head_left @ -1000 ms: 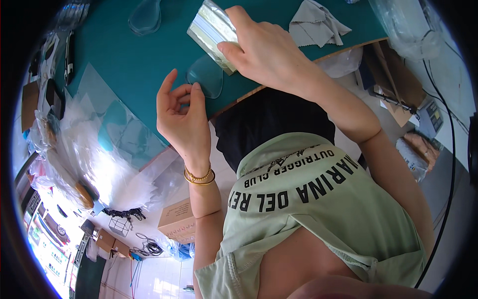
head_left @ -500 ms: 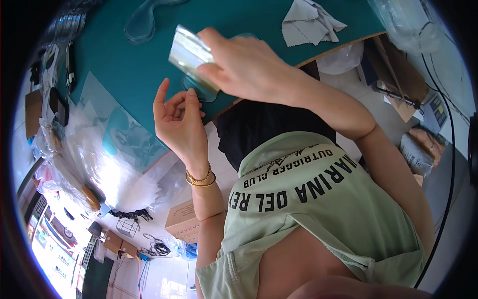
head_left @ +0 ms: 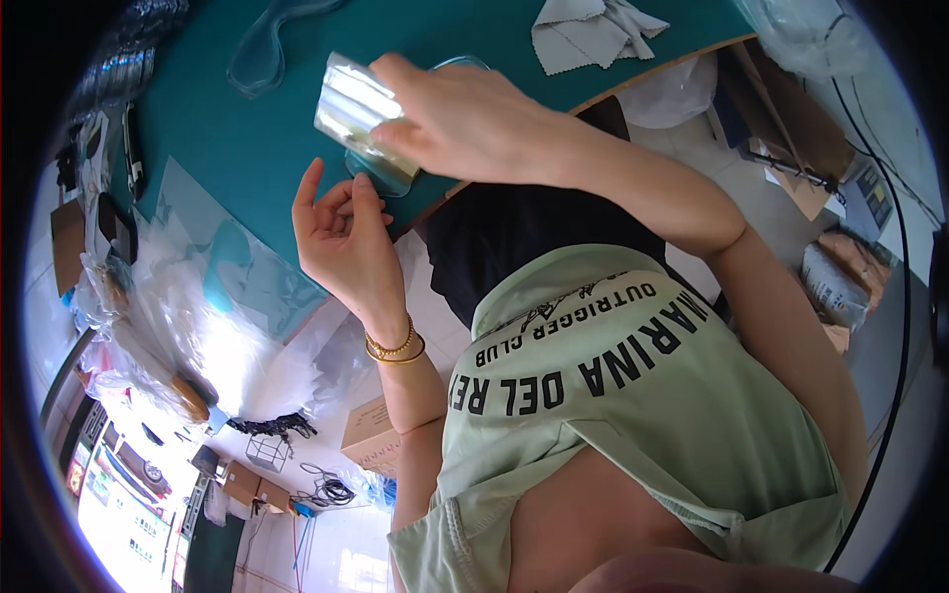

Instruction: The recorder cleans safety goggles with a cloth and packages or stacks them.

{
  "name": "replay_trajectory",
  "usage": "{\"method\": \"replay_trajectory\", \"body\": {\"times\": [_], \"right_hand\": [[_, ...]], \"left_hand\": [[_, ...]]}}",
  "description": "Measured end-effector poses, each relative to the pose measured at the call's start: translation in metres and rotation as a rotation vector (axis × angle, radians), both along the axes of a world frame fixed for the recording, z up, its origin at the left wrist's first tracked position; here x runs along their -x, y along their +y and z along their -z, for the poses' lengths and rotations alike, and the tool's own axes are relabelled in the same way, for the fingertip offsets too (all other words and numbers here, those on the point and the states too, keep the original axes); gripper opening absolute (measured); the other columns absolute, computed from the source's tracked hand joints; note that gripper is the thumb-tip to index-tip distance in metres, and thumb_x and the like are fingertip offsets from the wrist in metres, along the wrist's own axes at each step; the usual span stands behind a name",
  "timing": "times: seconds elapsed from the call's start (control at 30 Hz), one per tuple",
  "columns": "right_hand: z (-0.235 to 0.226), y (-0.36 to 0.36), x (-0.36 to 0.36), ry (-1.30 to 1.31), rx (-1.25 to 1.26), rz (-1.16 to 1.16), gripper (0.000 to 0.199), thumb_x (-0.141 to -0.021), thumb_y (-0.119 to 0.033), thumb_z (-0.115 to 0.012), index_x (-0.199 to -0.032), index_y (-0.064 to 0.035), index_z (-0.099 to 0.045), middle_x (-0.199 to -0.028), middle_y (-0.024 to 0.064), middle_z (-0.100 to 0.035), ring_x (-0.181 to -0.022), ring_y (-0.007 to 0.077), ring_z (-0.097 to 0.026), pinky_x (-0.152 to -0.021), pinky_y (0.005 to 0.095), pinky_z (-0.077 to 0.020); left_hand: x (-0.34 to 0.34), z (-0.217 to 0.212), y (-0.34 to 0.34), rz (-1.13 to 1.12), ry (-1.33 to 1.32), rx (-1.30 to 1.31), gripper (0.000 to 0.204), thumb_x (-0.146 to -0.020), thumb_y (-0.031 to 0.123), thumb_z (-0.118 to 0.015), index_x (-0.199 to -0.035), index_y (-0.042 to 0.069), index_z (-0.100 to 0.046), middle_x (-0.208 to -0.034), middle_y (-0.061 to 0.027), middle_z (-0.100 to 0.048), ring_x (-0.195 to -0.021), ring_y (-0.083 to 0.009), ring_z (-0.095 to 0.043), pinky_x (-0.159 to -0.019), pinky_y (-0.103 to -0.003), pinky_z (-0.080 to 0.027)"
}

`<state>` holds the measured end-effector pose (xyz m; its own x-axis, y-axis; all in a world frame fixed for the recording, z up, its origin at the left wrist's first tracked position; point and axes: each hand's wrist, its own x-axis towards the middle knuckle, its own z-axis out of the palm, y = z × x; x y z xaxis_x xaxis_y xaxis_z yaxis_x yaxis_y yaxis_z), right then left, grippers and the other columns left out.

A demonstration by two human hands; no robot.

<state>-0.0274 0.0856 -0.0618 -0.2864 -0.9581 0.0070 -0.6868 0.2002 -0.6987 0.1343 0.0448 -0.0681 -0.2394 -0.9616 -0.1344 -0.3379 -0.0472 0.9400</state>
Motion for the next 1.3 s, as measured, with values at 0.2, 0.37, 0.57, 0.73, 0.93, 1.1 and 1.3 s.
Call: {"method": "replay_trajectory", "body": {"times": [0.2, 0.37, 0.57, 0.73, 0.93, 1.1, 1.3], "right_hand": [[-0.001, -0.007, 0.070, 0.051, 0.098, 0.204, 0.042, -0.092, -0.016, -0.063, -0.117, 0.0099, -0.042, -0.083, 0.0326, -0.061, -0.074, 0.0488, -0.062, -0.063, 0.0533, -0.0473], [-0.010, 0.009, 0.066, 0.607, 0.377, 0.284, 0.038, -0.086, -0.014, -0.069, -0.116, 0.0028, -0.052, -0.110, 0.0209, -0.053, -0.104, 0.0347, -0.056, -0.085, 0.0480, -0.0438], [-0.016, 0.011, 0.046, 0.080, 0.192, -0.094, 0.018, -0.083, -0.015, -0.071, -0.097, -0.0067, -0.063, -0.105, 0.0102, -0.055, -0.103, 0.0288, -0.054, -0.087, 0.0440, -0.0370], [0.012, -0.003, 0.038, 0.173, 0.297, -0.344, 0.014, -0.087, -0.018, -0.067, -0.095, -0.0064, -0.062, -0.095, 0.0088, -0.065, -0.094, 0.0268, -0.064, -0.086, 0.0423, -0.0426], [0.013, -0.027, 0.035, 0.120, 0.100, -0.507, 0.027, -0.091, -0.012, -0.062, -0.117, -0.0126, -0.066, -0.099, 0.0023, -0.073, -0.098, 0.0157, -0.068, -0.092, 0.0411, -0.0377], [0.018, -0.035, 0.035, 0.071, 0.099, -0.542, 0.025, -0.092, -0.011, -0.059, -0.116, -0.0148, -0.066, -0.097, 0.0014, -0.073, -0.097, 0.0181, -0.068, -0.094, 0.0446, -0.0373], [0.013, -0.040, 0.039, 0.027, 0.037, -0.591, 0.011, -0.088, -0.011, -0.060, -0.094, -0.0133, -0.069, -0.092, -0.0016, -0.071, -0.091, 0.0163, -0.067, -0.088, 0.0441, -0.0416]], "left_hand": [[0.003, 0.002, 0.001, -0.022, 0.034, 0.008, 0.036, -0.090, 0.002, -0.067, -0.123, -0.006, -0.056, -0.084, -0.0076, -0.068, -0.066, -0.0073, -0.061, -0.057, -0.019, -0.049], [0.004, 0.000, 0.002, -0.008, -0.012, 0.039, 0.036, -0.090, 0.001, -0.067, -0.123, -0.007, -0.056, -0.084, -0.0083, -0.069, -0.067, -0.0077, -0.062, -0.057, -0.019, -0.050], [0.002, 0.000, 0.001, -0.005, -0.012, 0.040, 0.037, -0.089, 0.001, -0.067, -0.124, -0.006, -0.055, -0.084, -0.0082, -0.068, -0.067, -0.0078, -0.061, -0.057, -0.019, -0.050], [0.000, 0.005, 0.003, 0.009, 0.003, 0.104, 0.039, -0.089, -0.001, -0.067, -0.126, -0.005, -0.054, -0.087, -0.0084, -0.068, -0.070, -0.0078, -0.061, -0.057, -0.019, -0.050], [0.002, 0.007, 0.006, 0.012, 0.034, 0.171, 0.045, -0.089, -0.002, -0.068, -0.130, -0.003, -0.051, -0.091, -0.0084, -0.069, -0.071, -0.0065, -0.060, -0.056, -0.017, -0.047], [0.006, 0.008, 0.010, -0.011, 0.066, 0.239, 0.048, -0.088, -0.003, -0.070, -0.131, -0.002, -0.049, -0.091, -0.0080, -0.069, -0.069, -0.0054, -0.058, -0.055, -0.017, -0.044], [0.008, 0.002, 0.012, -0.027, 0.046, 0.244, 0.047, -0.088, -0.001, -0.071, -0.130, -0.002, -0.051, -0.090, -0.0076, -0.070, -0.065, -0.0043, -0.056, -0.054, -0.017, -0.042]]}}
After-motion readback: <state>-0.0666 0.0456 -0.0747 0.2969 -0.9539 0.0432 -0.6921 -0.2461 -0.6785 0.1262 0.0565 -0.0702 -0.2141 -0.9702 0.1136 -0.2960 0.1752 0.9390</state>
